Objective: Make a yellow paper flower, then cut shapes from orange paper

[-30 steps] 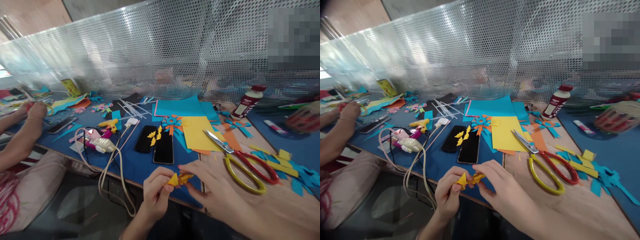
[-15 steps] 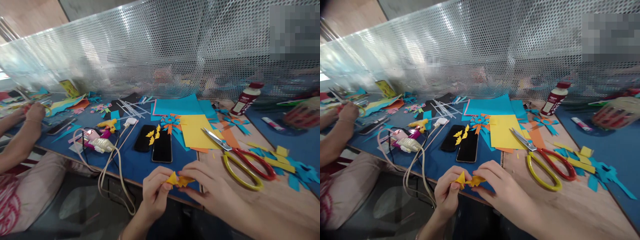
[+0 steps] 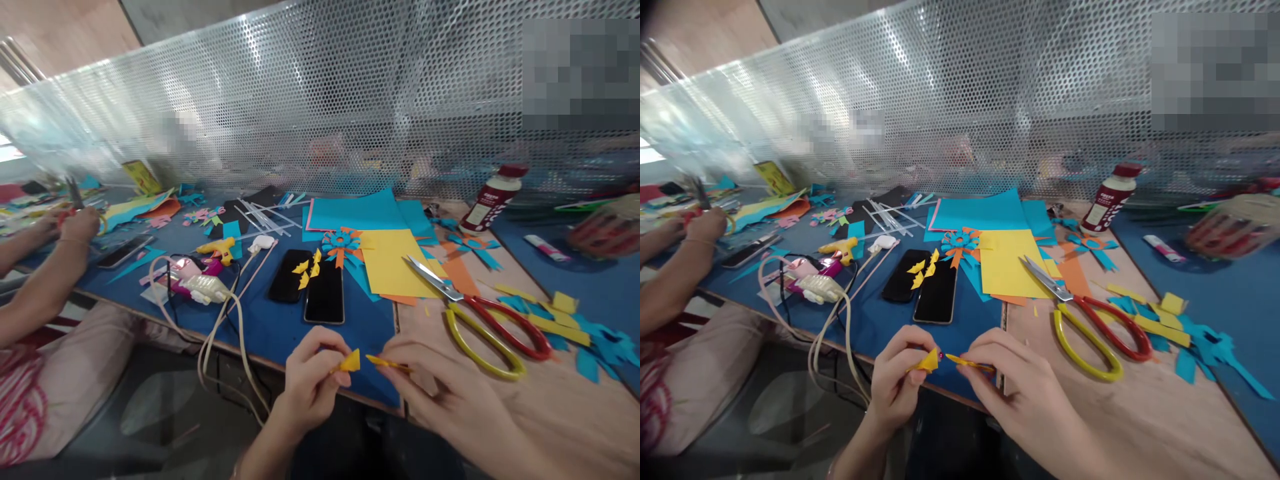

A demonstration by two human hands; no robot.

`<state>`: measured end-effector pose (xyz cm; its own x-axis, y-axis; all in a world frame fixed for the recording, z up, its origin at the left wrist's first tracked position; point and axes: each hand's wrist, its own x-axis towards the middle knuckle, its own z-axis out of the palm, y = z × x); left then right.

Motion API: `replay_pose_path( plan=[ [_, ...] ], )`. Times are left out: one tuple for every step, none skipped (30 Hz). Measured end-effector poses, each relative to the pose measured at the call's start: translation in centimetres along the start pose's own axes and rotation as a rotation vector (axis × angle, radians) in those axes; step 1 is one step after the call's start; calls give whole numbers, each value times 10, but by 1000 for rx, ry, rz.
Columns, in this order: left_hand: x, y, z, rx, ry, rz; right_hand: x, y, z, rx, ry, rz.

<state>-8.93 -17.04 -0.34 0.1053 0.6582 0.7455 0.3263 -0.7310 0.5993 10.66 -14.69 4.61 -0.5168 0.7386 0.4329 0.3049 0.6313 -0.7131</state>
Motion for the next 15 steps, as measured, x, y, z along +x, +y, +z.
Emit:
replay_pose_path(
  plan=[
    [0, 0, -1, 31, -17, 17, -1, -3, -2, 14, -4, 26],
    [1, -1, -1, 64, -34, 34, -3, -7, -4, 24, -11, 44],
    [1, -1, -2, 98, -49, 52, -3, -10, -5, 31, -19, 50],
    [2, -1, -2, 131, -65, 69, -4, -12, -6, 35, -26, 50],
    [2, -1, -3, 162, -78, 89, -4, -15, -7, 33, -30, 47],
    [3, -1, -4, 190, -87, 110, -3, -17, -7, 26, -25, 43],
    [4, 0, -4, 215, -93, 135, -3, -19, -7, 12, -16, 39],
    [5, 0, -5, 238, -99, 163, -3, -20, -7, -6, -4, 33],
    [6, 1, -5, 261, -104, 191, -3, -21, -7, -26, 13, 28],
    [7, 1, -6, 285, -110, 218, -3, -22, -7, -45, 29, 22],
    [8, 2, -6, 311, -119, 241, -3, -22, -7, -62, 41, 16],
    [9, 3, -7, 337, -130, 259, -3, -23, -7, -74, 50, 10],
    [10, 4, -7, 359, -143, 274, -3, -23, -7, -85, 58, 9],
    [11, 5, -7, 375, -154, 282, -2, -23, -8, -94, 65, 7],
    [12, 5, -8, 385, -162, 288, -2, -23, -8, -105, 70, 9]
  ],
)
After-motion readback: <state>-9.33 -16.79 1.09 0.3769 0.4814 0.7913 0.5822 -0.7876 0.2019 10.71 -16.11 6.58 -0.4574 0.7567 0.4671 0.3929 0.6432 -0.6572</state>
